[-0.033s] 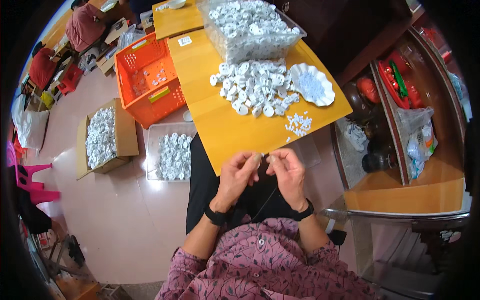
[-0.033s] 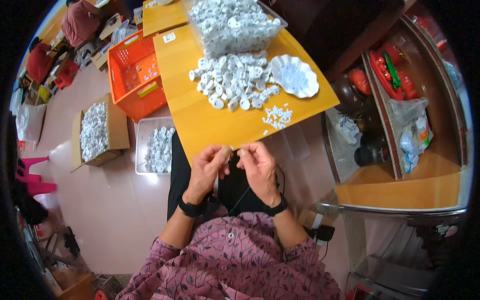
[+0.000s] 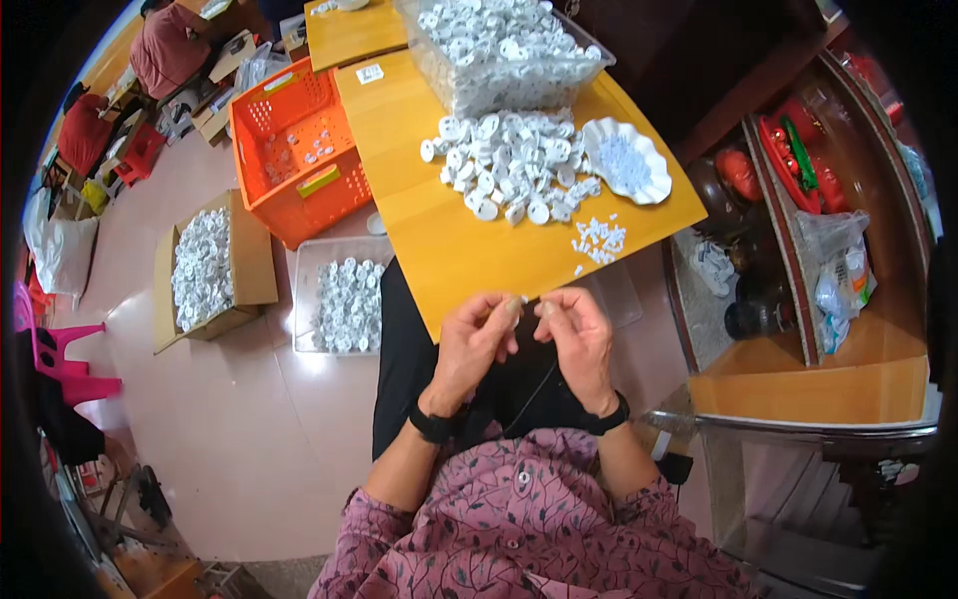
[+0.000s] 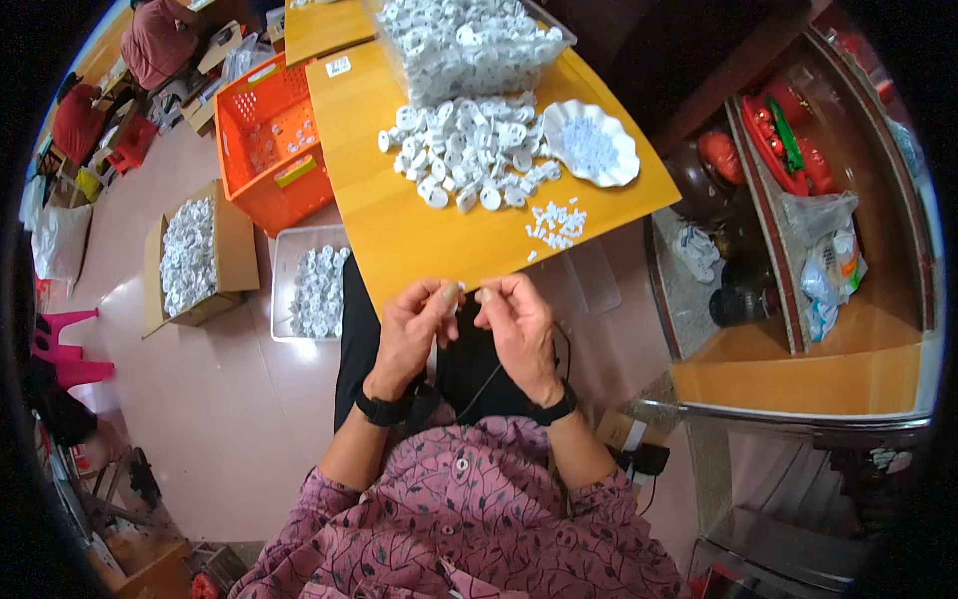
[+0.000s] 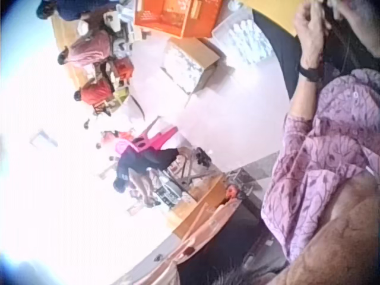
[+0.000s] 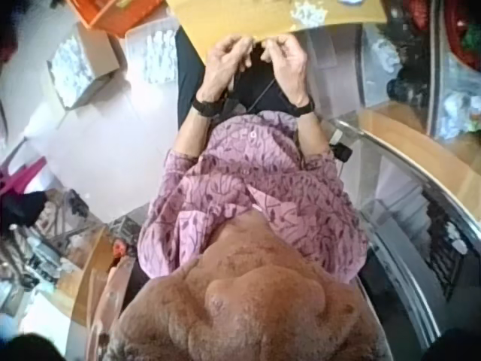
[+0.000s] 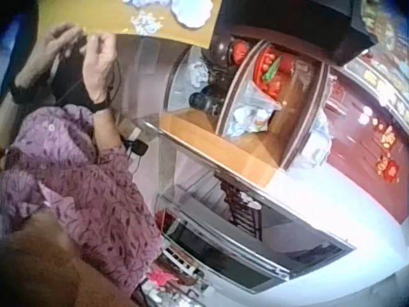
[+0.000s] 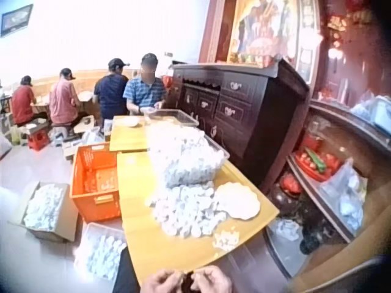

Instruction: Assembling small white plastic components by pressing pieces together at a workstation.

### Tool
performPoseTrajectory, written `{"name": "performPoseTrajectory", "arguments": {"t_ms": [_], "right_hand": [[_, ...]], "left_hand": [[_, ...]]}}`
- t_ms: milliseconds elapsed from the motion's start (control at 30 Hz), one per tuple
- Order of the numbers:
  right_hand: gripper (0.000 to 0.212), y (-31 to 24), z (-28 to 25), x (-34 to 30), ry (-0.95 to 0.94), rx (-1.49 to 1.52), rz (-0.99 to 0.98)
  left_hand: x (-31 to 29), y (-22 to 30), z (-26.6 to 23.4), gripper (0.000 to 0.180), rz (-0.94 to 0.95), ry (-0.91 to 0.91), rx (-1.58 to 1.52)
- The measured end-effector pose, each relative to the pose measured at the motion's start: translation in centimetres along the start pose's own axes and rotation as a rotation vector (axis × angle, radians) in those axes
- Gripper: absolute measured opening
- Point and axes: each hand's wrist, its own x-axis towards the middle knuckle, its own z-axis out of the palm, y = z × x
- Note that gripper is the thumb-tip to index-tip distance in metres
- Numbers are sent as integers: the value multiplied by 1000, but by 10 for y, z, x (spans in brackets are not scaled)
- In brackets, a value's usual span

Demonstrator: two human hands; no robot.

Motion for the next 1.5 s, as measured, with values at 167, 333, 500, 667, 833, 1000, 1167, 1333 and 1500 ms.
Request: {"name": "performPoseTrajectory", "arguments": {"t_ms": [167, 333, 500, 667, 833, 1000, 1167, 1333, 1500], "right_hand": [[15, -2, 1, 0, -58, -41, -13], [13, 0, 3, 1, -58, -48, -78], [11, 7, -2, 3, -94, -164, -126], [8, 10, -6, 7, -102, -223, -114], [9, 12, -3, 5, 4, -251, -130], [10, 5, -1, 3, 34, -100, -30], [10, -5, -1, -1, 6, -53, 15], [13, -14, 8, 0, 11, 10, -6], [11, -8, 9, 0, -6, -18, -75]], "left_hand": [[-3, 2, 0, 20, 7, 35, -33], [-6, -1, 2, 18, 30, 10, 36], [-7, -5, 3, 17, 65, 36, 80], [-5, 0, 3, 19, -8, -14, 42], [-2, 3, 3, 30, -41, -27, -171], [-1, -6, -1, 43, 28, -122, -248], [4, -6, -2, 47, 21, -56, -279], [8, -9, -8, 43, 76, -49, -304], [5, -5, -9, 43, 36, -142, -369]]}}
